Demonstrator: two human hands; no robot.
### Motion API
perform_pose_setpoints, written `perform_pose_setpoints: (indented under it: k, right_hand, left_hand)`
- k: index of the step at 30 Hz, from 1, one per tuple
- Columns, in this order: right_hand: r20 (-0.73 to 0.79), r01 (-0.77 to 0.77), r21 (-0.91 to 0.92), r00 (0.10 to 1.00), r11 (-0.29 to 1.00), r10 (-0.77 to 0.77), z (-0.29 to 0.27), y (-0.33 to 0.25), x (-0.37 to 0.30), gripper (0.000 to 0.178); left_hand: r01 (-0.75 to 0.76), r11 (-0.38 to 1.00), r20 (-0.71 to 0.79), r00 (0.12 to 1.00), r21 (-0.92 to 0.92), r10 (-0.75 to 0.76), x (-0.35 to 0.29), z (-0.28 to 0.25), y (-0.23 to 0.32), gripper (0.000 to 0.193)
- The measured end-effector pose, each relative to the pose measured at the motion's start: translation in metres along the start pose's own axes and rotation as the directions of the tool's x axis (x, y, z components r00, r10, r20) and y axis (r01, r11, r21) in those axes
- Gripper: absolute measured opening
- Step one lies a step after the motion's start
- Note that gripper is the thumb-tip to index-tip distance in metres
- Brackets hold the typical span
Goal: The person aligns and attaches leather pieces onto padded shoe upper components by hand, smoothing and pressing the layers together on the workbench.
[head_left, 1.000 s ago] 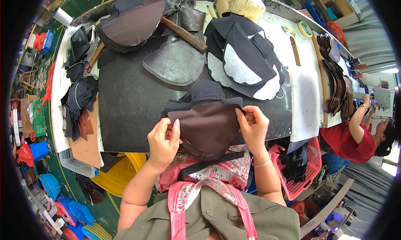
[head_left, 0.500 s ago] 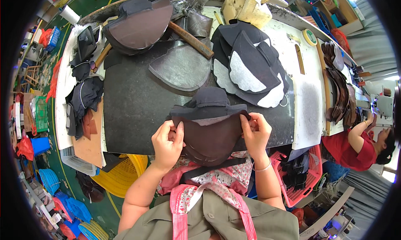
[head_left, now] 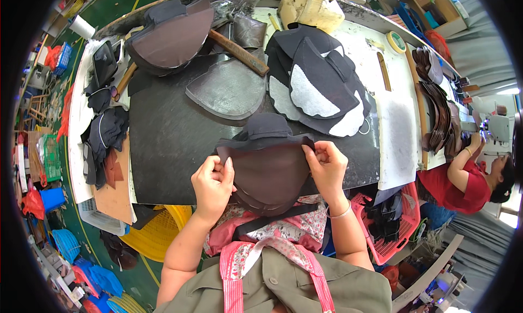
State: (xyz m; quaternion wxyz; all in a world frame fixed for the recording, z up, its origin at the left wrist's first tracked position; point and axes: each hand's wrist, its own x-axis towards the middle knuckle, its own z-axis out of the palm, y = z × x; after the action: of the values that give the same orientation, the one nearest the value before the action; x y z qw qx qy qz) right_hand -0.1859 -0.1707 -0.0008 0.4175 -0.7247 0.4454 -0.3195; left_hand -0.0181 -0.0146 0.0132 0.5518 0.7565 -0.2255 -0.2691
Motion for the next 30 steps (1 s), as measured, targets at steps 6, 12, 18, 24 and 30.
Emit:
perform_pose_setpoints:
  k: [6, 12, 18, 24, 30]
  right_hand:
    - [0.005, 0.231, -0.223, 0.972, 0.947, -0.236, 0.001, 0.003, 0.0, 0.018]
    - [-0.185, 0.323, -0.446, 0.879, 0.835, -0.439, 0.004, -0.006, -0.008, 0.029]
    - [0.654, 0.672, -0.288, 0.659, 0.682, -0.373, 0.019, -0.039, -0.044, 0.073]
    - [0.574, 0.548, -0.486, 0.788, 0.681, -0.224, -0.013, -0.021, -0.02, 0.088]
    - [0.194, 0.516, -0.549, 0.844, 0.658, -0.5, -0.026, 0.0, 0.0, 0.027]
  left_hand:
    - [-0.085, 0.989, -0.022, 0.996, 0.125, 0.088, 0.001, 0.002, -0.009, 0.016]
    - [-0.656, 0.446, 0.118, 0.631, 0.609, 0.767, 0.002, 0.005, -0.007, 0.021]
    - [-0.734, 0.52, 0.544, 0.676, 0.437, 0.497, -0.009, 0.022, -0.006, 0.056]
    - [-0.742, 0.385, 0.648, 0.669, 0.549, 0.365, -0.01, 0.015, 0.003, 0.064]
    - [-0.75, 0.402, 0.645, 0.659, 0.525, 0.388, -0.011, 0.005, 0.002, 0.06]
